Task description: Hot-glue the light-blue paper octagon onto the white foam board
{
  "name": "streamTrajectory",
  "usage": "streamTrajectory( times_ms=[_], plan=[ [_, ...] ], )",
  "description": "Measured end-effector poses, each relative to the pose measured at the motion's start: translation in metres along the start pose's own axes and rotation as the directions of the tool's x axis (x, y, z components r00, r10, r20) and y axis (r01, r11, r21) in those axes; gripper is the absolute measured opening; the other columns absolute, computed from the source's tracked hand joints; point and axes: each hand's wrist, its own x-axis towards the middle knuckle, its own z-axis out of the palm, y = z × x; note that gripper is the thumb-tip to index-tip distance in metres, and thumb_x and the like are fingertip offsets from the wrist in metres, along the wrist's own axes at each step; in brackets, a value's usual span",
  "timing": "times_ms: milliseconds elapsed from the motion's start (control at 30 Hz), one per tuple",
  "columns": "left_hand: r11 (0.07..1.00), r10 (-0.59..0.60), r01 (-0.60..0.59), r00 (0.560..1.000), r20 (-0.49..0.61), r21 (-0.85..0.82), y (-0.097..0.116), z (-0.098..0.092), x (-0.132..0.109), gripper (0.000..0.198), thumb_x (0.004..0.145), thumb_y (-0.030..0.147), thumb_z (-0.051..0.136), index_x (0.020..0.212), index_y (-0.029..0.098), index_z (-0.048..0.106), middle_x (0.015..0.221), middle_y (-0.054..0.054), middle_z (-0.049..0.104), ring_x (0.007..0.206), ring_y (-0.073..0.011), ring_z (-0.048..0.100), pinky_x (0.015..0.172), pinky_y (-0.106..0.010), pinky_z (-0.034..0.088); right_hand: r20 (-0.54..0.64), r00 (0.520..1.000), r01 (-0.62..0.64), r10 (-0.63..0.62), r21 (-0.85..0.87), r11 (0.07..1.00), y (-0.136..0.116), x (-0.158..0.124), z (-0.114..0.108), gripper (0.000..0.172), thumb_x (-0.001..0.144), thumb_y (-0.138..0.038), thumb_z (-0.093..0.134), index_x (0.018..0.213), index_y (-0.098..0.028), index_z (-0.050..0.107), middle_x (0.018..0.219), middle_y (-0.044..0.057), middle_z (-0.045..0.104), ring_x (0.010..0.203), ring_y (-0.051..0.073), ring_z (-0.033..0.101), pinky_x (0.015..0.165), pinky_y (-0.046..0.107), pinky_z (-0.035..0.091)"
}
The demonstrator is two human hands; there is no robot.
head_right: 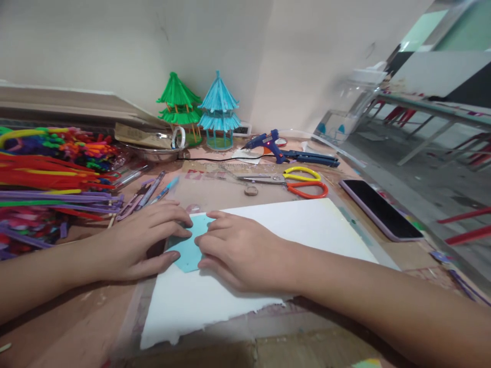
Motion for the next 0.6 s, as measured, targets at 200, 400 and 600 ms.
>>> streamTrajectory(
  times_ms=[200,400,600],
  plan=[
    [1.000,0.008,-0.008,1.000,0.005,0.020,0.0006,-0.0030,0.0011,0.016,0.093,0.022,0.054,0.107,0.018,0.060,0.112,-0.012,0.067,0.111,-0.0275,0.062,0.103,-0.048,0.051,-0.041,0.999,0.006,-0.007,-0.019,1.000,0.0005,-0.0035,0.0034,0.027,0.106,-0.033,0.045,0.092,-0.021,0.065,0.090,0.008,0.077,0.090,0.020,0.071,0.107,0.045,0.053],
    [0.990,0.058,-0.066,0.997,0.060,0.127,0.0021,-0.0013,0.0029,0.036,0.097,0.020,0.047,0.130,0.022,0.062,0.117,-0.013,0.064,0.114,-0.0305,0.060,0.106,-0.056,0.048,-0.106,0.993,0.048,-0.050,-0.023,0.999,-0.0002,-0.0055,0.0051,0.028,0.106,-0.031,0.045,0.090,-0.019,0.065,0.083,0.007,0.075,0.086,0.018,0.071,0.106,0.040,0.053],
    [0.981,0.080,-0.084,0.996,0.034,0.172,0.0049,-0.0033,0.0040,0.034,0.097,0.018,0.049,0.126,0.021,0.066,0.113,-0.012,0.064,0.116,-0.0305,0.059,0.109,-0.057,0.046,-0.120,0.992,0.044,-0.045,-0.015,0.999,0.0013,-0.0062,0.0068,0.028,0.105,-0.032,0.048,0.087,-0.020,0.064,0.078,0.005,0.072,0.079,0.017,0.068,0.098,0.039,0.056]
  ],
)
